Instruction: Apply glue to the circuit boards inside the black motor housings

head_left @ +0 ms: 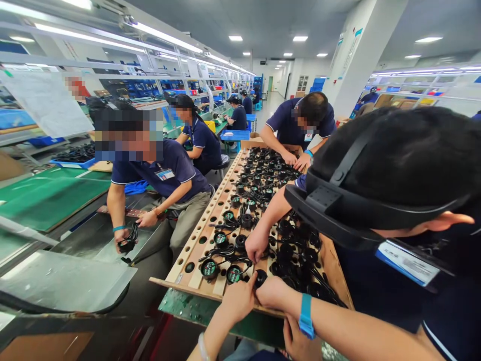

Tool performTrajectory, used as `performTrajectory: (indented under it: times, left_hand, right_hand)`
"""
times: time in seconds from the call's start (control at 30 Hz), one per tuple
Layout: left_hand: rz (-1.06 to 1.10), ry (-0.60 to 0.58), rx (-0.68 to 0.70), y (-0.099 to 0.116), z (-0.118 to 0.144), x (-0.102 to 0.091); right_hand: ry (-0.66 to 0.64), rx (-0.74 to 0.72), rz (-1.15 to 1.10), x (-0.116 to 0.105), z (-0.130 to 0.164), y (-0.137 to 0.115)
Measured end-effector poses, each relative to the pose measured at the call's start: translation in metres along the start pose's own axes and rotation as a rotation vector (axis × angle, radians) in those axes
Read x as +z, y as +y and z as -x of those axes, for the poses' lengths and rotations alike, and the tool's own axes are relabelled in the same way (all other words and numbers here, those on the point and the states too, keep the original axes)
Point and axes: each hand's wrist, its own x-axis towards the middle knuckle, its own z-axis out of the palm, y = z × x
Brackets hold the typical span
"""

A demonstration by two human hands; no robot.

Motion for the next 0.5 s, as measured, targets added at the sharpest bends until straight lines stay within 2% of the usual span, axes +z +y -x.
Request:
performTrajectory:
  times: [0.1, 0.23, 0.37, 0.5]
  left_hand:
    - [0.097, 0.078, -0.038, -0.007, 0.007, -0.006]
    - [0.169, 0.151, -0.093, -0.026, 0.017, -0.009]
    - [0.058, 0.062, 0.033, -0.033, 0.01, -0.013]
    - [-0.066, -0.018, 0.097, -0.021, -0.008, -0.019]
  right_hand:
    - [-0.193, -0.118, 0.005, -0.014, -0.009, -0.005]
    - [-0.265, -0.203, 0.01, -0.034, -0.013, -0.005]
    - [-0.289, -0.25, -0.015, -0.038, -0.012, -0.002]
    - [-0.286, -0.2, -0.081, -0.027, -0.014, -0.002]
